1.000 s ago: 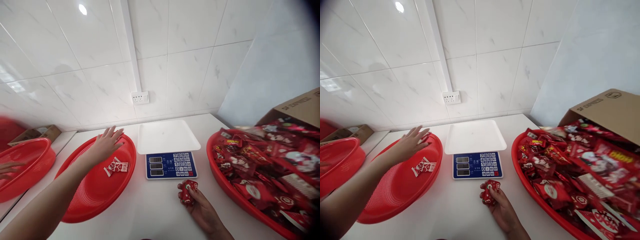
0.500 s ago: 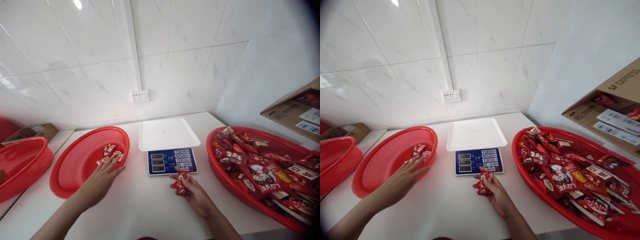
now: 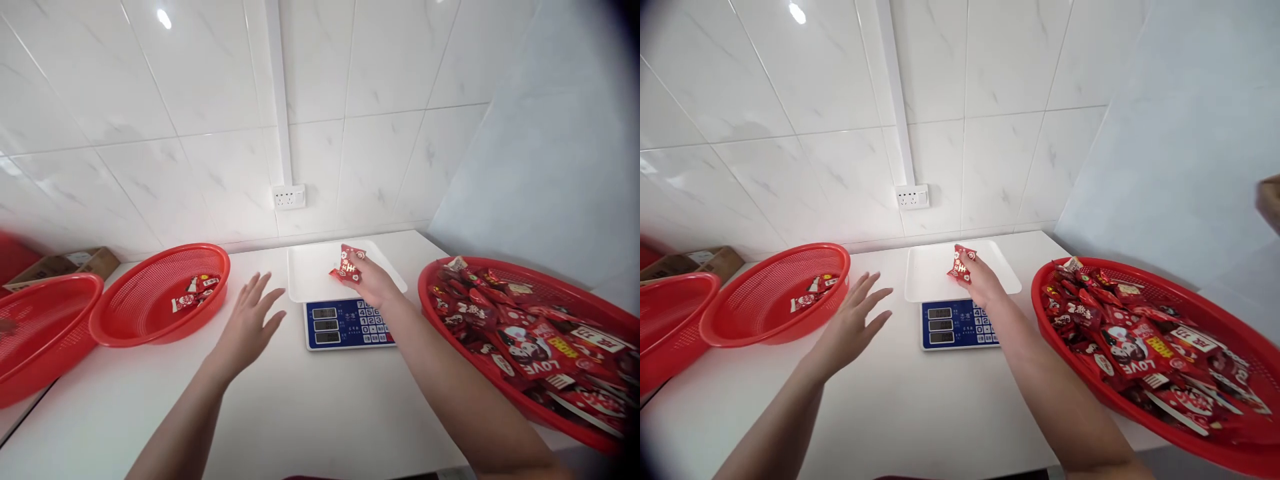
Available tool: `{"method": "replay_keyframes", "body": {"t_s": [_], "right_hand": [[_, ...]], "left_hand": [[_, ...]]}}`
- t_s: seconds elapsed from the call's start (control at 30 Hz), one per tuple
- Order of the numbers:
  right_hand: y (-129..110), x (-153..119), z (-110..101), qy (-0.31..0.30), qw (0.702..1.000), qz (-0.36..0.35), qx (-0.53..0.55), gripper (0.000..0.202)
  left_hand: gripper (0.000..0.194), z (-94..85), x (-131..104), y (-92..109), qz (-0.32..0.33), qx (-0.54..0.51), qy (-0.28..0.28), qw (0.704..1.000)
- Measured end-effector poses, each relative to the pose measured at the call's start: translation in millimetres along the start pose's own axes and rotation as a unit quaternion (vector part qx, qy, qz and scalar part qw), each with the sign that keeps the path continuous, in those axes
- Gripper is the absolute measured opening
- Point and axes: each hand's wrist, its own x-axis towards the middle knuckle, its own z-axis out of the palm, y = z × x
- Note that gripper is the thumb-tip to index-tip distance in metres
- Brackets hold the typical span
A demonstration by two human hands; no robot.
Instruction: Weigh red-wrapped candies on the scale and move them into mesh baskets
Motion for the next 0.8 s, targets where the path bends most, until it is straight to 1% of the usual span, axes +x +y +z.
{"method": "replay_keyframes", "body": {"t_s": [0.07, 0.13, 0.23, 0.3, 0.33, 0.4, 0.43, 0.5, 0.57, 0.63, 0.67, 0.73, 0.8], "right_hand": [[-3, 9, -1, 0.022, 0.998, -0.031, -0.056, 0.037], [-5, 16, -3, 0.05, 0.993, -0.045, -0.096, 0.043], [-6, 13, -11, 0.094, 0.985, -0.059, -0.129, 0.063], [-8, 0, -19, 0.114, 0.967, -0.099, -0.204, 0.075], [-10, -9, -25, 0.116, 0.95, -0.128, -0.261, 0.077], [-14, -30, -41, 0.103, 0.896, -0.177, -0.393, 0.072], [-17, -41, -51, 0.09, 0.866, -0.186, -0.455, 0.069], [-24, -58, -78, 0.066, 0.814, -0.165, -0.553, 0.065], [-32, -70, -111, 0.066, 0.772, -0.109, -0.623, 0.062], [-41, -77, -146, 0.107, 0.743, -0.052, -0.658, 0.061], [-46, -79, -162, 0.132, 0.734, -0.032, -0.665, 0.061], [-54, -82, -187, 0.156, 0.73, -0.018, -0.666, 0.058], [-62, -84, -203, 0.159, 0.732, -0.025, -0.661, 0.05]], "left_hand": [[0.033, -0.2, 8, 17, 0.017, -0.061, 0.03, 0.998], [0.029, -1.0, 14, 29, 0.033, -0.124, 0.082, 0.988], [0.022, -2.4, 21, 40, 0.057, -0.22, 0.178, 0.957], [0.02, -3.2, 26, 47, 0.068, -0.292, 0.224, 0.927], [0.021, -3.6, 28, 50, 0.068, -0.33, 0.241, 0.91], [0.022, -4.1, 33, 53, 0.06, -0.413, 0.271, 0.868], [0.021, -3.8, 36, 54, 0.052, -0.454, 0.288, 0.842], [0.017, -2.1, 42, 52, 0.03, -0.535, 0.31, 0.786], [0.011, 1.7, 49, 47, 0.0, -0.609, 0.305, 0.732], [0.007, 7.1, 55, 43, -0.034, -0.662, 0.266, 0.7], [0.005, 10.1, 57, 41, -0.049, -0.678, 0.242, 0.692], [0.005, 16.0, 59, 39, -0.069, -0.694, 0.203, 0.688], [0.005, 21.0, 60, 39, -0.078, -0.694, 0.176, 0.694]]}}
